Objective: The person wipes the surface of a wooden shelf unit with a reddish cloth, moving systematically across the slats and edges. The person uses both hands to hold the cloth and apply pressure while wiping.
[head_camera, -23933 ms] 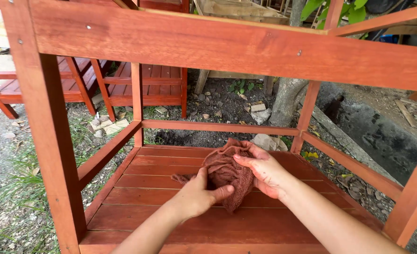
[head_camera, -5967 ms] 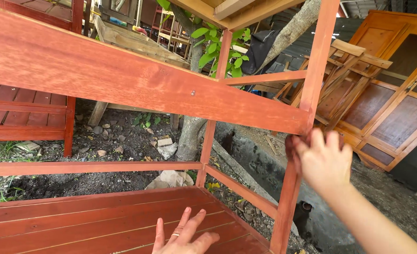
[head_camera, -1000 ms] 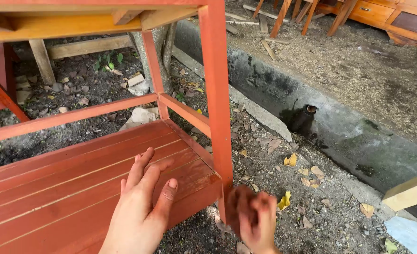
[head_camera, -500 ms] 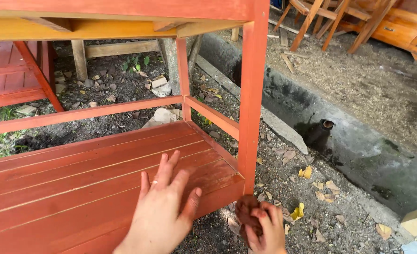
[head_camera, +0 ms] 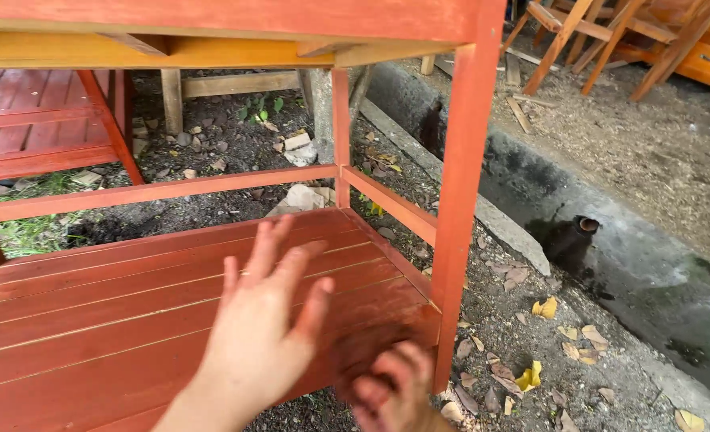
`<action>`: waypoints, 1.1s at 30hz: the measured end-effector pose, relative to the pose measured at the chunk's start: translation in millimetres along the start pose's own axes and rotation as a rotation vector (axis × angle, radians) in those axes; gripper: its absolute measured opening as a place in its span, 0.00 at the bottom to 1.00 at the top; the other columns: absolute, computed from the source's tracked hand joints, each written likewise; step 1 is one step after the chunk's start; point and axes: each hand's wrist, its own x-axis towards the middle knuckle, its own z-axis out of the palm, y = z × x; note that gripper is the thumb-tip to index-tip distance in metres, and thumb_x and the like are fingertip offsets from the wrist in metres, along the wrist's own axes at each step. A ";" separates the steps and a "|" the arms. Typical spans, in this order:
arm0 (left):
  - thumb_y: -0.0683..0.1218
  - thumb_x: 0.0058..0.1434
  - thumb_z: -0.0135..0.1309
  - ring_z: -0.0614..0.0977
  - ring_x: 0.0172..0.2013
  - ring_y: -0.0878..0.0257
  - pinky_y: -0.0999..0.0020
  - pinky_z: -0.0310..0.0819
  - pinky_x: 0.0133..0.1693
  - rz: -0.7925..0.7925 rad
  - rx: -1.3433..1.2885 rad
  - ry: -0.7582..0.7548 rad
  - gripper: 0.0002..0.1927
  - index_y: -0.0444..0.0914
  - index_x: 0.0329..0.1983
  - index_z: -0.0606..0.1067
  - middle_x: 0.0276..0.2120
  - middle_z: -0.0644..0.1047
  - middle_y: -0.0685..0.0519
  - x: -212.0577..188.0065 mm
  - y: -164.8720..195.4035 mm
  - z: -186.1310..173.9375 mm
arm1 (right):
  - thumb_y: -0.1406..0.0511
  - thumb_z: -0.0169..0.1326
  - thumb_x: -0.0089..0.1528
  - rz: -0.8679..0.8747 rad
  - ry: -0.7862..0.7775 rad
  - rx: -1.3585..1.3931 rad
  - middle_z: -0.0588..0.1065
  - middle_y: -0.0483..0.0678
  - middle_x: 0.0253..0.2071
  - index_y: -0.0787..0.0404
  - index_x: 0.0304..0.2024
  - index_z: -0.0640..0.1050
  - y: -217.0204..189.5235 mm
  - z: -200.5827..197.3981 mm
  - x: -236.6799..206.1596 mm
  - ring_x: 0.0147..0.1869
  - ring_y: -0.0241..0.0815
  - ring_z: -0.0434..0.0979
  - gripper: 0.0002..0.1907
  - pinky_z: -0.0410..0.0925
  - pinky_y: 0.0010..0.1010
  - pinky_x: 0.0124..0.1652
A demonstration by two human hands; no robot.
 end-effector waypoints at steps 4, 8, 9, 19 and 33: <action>0.51 0.61 0.51 0.52 0.73 0.38 0.32 0.39 0.64 0.096 -0.012 -0.015 0.25 0.44 0.63 0.72 0.73 0.57 0.39 10.4 24.7 24.4 | 0.58 0.64 0.53 -0.243 -0.061 0.052 0.64 0.46 0.49 0.45 0.42 0.76 21.2 -10.2 -1.9 0.59 0.52 0.63 0.16 0.63 0.54 0.60; 0.52 0.63 0.50 0.53 0.72 0.39 0.29 0.41 0.66 0.192 0.170 0.065 0.25 0.41 0.62 0.72 0.73 0.56 0.37 19.4 1.4 5.8 | 0.60 0.64 0.43 -0.046 -0.059 -0.071 0.64 0.47 0.45 0.46 0.36 0.74 56.9 -49.1 -9.0 0.54 0.55 0.63 0.19 0.64 0.50 0.55; 0.53 0.64 0.49 0.53 0.71 0.39 0.29 0.42 0.67 0.243 0.241 0.092 0.24 0.40 0.62 0.72 0.72 0.57 0.36 20.4 -12.5 -6.1 | 0.60 0.63 0.38 0.029 -0.096 -0.110 0.63 0.49 0.43 0.46 0.34 0.74 62.5 -58.0 -9.8 0.52 0.57 0.62 0.21 0.63 0.51 0.52; 0.59 0.64 0.43 0.57 0.70 0.44 0.35 0.46 0.62 0.282 0.655 0.029 0.26 0.43 0.61 0.71 0.70 0.62 0.44 -64.5 -138.6 -126.5 | 0.52 0.62 0.45 -0.360 -0.254 0.017 0.69 0.45 0.47 0.43 0.40 0.77 28.0 -19.6 57.6 0.51 0.54 0.68 0.20 0.64 0.56 0.44; 0.47 0.61 0.53 0.80 0.51 0.49 0.54 0.74 0.49 -0.422 0.615 0.333 0.19 0.45 0.56 0.78 0.54 0.75 0.51 -226.7 -160.3 -280.2 | 0.56 0.54 0.63 -0.598 -0.071 0.294 0.73 0.46 0.49 0.50 0.38 0.78 -313.4 187.5 208.8 0.56 0.50 0.72 0.08 0.68 0.53 0.47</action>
